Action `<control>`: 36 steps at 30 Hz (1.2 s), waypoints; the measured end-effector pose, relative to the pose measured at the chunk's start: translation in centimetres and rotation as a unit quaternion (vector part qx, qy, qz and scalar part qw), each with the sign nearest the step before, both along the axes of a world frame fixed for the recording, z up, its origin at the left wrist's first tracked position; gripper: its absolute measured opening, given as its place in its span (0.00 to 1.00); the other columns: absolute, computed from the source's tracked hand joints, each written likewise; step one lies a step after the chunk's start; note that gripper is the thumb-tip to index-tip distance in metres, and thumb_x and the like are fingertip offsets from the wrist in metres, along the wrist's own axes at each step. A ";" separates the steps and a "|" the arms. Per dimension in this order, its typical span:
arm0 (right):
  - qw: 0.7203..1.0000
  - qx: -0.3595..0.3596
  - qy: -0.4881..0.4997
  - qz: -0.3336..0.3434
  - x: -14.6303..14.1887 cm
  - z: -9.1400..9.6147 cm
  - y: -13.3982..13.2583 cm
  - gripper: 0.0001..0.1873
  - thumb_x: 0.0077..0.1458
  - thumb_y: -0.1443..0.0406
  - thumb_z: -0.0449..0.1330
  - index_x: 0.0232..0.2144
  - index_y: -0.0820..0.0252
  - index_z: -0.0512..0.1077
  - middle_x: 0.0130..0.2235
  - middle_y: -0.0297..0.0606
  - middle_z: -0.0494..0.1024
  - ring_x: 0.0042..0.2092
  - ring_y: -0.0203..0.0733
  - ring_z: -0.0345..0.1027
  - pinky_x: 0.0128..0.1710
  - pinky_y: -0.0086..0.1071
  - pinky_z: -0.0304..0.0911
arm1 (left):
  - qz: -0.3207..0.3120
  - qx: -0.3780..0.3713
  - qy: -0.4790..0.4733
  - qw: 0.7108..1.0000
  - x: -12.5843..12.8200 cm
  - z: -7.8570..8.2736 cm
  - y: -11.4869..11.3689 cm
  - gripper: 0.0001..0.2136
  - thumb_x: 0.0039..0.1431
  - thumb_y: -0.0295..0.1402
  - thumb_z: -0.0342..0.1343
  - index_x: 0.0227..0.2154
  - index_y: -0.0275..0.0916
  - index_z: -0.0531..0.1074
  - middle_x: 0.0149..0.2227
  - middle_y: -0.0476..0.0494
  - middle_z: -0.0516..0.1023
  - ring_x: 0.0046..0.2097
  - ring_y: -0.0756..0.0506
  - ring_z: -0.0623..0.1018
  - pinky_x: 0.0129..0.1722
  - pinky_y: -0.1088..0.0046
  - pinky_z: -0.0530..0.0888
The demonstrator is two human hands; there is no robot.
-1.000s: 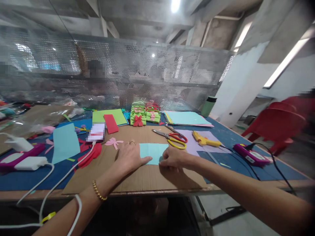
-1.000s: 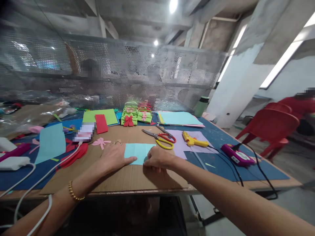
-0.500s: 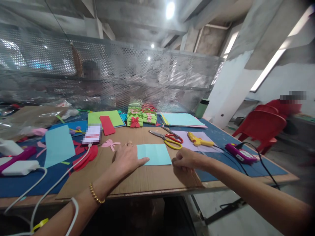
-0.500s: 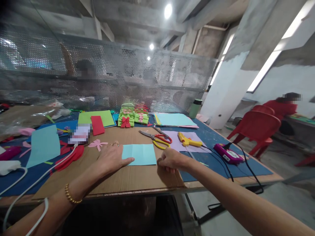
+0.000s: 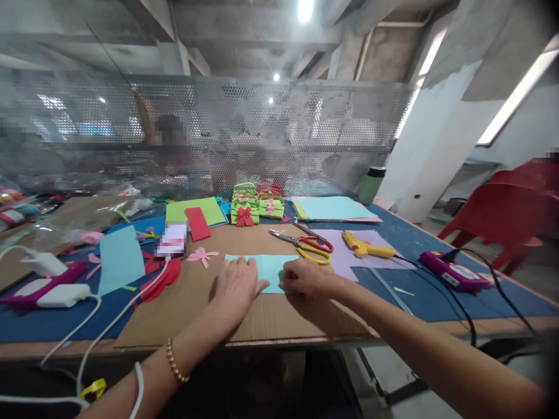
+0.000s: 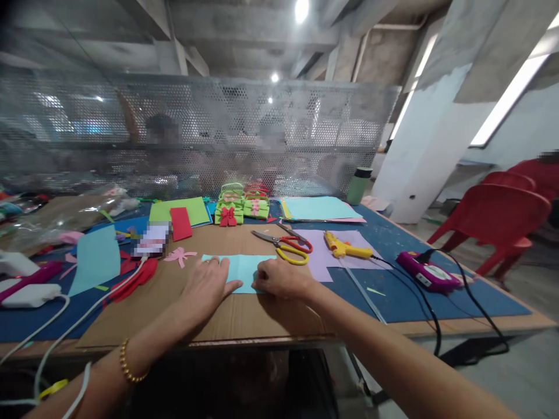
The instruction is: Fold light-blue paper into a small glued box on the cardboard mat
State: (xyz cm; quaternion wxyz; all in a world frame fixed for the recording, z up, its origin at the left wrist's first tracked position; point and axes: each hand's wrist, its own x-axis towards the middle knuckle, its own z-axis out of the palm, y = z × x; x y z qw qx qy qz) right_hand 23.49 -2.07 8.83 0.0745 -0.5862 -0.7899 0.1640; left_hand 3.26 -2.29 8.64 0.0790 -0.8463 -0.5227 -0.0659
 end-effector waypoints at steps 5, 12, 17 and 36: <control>1.000 0.014 -0.019 0.009 0.3 -0.1 0.1 0.11 0.53 0.58 0.62 0.29 0.60 0.76 0.27 0.36 0.78 0.28 0.37 0.67 0.25 0.28 0.50 | 0.003 -0.060 -0.001 0.998 1.3 -0.2 -1.6 0.12 0.69 0.35 0.45 0.44 0.36 0.71 0.41 0.35 0.79 0.41 0.36 0.80 0.36 0.64 0.70; 0.998 0.044 -0.047 0.013 0.0 0.1 -0.6 0.09 0.57 0.61 0.59 0.33 0.59 0.77 0.32 0.39 0.80 0.33 0.39 0.71 0.28 0.28 0.50 | 0.009 -0.085 -0.018 0.996 1.2 0.5 -1.8 0.21 0.66 0.50 0.46 0.42 0.36 0.72 0.43 0.34 0.78 0.45 0.35 0.78 0.41 0.62 0.70; 0.997 0.046 -0.054 0.012 0.0 -0.1 -0.4 0.10 0.57 0.59 0.59 0.32 0.59 0.76 0.31 0.39 0.80 0.32 0.39 0.70 0.27 0.29 0.48 | -0.019 -0.134 -0.015 0.991 0.7 1.3 -1.2 0.18 0.64 0.47 0.49 0.40 0.36 0.72 0.44 0.35 0.78 0.46 0.35 0.77 0.40 0.64 0.70; 0.996 0.058 -0.061 0.001 -0.2 0.3 -0.8 0.11 0.57 0.59 0.57 0.28 0.60 0.73 0.29 0.37 0.76 0.30 0.37 0.64 0.27 0.30 0.47 | 0.040 -0.197 -0.027 0.979 -6.9 2.0 0.6 0.11 0.57 0.42 0.51 0.28 0.40 0.70 0.32 0.44 0.77 0.33 0.44 0.75 0.29 0.70 0.64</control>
